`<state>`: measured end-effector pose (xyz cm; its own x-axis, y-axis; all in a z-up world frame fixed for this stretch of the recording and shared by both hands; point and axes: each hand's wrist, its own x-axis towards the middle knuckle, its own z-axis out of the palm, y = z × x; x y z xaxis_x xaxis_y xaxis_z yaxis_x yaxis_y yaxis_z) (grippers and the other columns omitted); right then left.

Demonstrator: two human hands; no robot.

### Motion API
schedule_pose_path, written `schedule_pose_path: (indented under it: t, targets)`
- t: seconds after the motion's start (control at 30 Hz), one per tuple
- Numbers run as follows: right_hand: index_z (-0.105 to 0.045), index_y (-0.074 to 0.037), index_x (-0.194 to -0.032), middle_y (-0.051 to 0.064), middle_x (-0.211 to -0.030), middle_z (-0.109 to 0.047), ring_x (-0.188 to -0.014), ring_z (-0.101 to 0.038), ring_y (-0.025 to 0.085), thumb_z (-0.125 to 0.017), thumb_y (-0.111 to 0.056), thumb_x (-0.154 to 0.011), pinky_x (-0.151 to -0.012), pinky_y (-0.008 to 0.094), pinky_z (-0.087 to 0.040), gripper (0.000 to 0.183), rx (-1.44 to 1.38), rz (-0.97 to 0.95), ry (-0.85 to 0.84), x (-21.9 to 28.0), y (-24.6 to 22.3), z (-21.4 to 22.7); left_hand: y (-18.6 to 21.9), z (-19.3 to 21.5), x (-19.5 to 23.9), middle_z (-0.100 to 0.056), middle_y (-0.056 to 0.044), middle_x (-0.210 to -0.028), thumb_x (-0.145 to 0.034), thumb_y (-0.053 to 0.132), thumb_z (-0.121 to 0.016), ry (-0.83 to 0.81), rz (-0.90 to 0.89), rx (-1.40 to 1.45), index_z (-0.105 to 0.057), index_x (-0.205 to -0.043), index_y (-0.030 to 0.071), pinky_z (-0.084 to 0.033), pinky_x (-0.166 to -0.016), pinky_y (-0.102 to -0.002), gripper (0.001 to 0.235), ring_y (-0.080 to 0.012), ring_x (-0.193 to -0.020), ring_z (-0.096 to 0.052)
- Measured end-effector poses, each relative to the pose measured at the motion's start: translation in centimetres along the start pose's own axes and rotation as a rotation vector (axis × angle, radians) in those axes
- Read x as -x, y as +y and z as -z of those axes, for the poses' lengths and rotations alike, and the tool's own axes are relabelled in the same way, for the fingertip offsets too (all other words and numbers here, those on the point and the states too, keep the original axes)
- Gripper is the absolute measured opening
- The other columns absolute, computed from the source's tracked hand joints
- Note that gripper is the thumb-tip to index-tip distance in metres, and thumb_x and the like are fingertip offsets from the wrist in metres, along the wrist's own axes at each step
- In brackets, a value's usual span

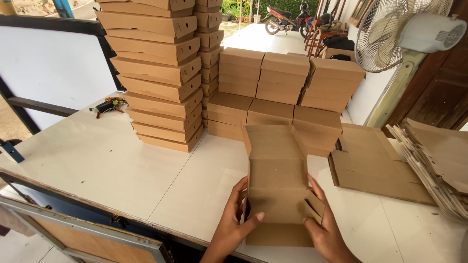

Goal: The person folds a flat cardboard sheet into a small rectangular box by hand, creasing the edges and tucking the flaps to form the sides. The completed box is placed on a stack of similar boxes on the table.

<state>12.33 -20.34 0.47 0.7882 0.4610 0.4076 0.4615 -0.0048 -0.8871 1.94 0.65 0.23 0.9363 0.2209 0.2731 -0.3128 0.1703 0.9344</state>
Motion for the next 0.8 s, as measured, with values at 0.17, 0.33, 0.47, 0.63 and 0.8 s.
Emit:
schedule_pose_path:
  t: [0.17,0.33,0.47,0.63,0.8]
  targets:
    - [-0.024,-0.015,-0.164,0.01,-0.147,-0.051,-0.133,-0.049,0.02,-0.047,0.007,-0.077,-0.108,0.036,-0.042,0.093,-0.159,-0.152,0.038,-0.1,3.1,0.6,0.5,-0.2,0.3,-0.052,0.0,-0.148,-0.085,0.027,-0.075,0.018,-0.014,-0.063,-0.032,-0.158,0.019,-0.046,-0.106,-0.028,0.084,-0.0155,-0.128,-0.056]
    - [-0.045,-0.007,-0.152,0.009,-0.143,-0.062,-0.129,-0.06,0.02,-0.053,-0.001,-0.077,-0.102,0.037,-0.049,0.076,-0.196,-0.106,0.007,0.5,1.9,0.7,0.0,-0.7,-0.6,-0.053,-0.001,-0.142,-0.085,0.033,-0.07,0.127,0.098,-0.032,-0.031,-0.16,0.023,-0.048,-0.107,-0.03,0.085,-0.0158,-0.127,-0.059]
    - [-0.043,-0.011,-0.152,0.01,-0.138,-0.06,-0.124,-0.059,0.021,-0.06,-0.007,-0.075,-0.103,0.037,-0.047,0.079,-0.188,-0.176,0.053,0.6,2.8,0.8,-1.4,-0.5,-2.3,-0.055,-0.002,-0.139,-0.085,0.027,-0.07,0.123,0.112,0.069,-0.045,-0.142,0.019,-0.048,-0.104,-0.031,0.063,-0.0155,-0.127,-0.056]
    - [-0.045,-0.02,-0.154,0.006,-0.147,-0.052,-0.148,-0.035,0.013,-0.057,-0.008,-0.078,-0.115,0.04,-0.038,0.078,-0.139,-0.387,0.188,-0.6,3.2,1.3,-0.5,-0.6,-2.9,-0.059,-0.004,-0.135,-0.087,0.019,-0.069,0.026,0.046,0.147,-0.049,-0.133,0.018,-0.05,-0.103,-0.034,0.05,-0.0169,-0.127,-0.055]
    - [-0.047,-0.013,-0.149,0.008,-0.137,-0.058,-0.108,-0.064,0.029,-0.041,0.009,-0.07,-0.085,0.039,-0.046,0.082,-0.274,-0.488,0.042,-0.8,1.5,1.1,0.2,-0.6,-2.8,-0.054,-0.002,-0.149,-0.081,0.03,-0.073,-0.002,0.017,0.089,-0.038,-0.154,0.016,-0.051,-0.106,-0.037,0.083,-0.0202,-0.129,-0.055]
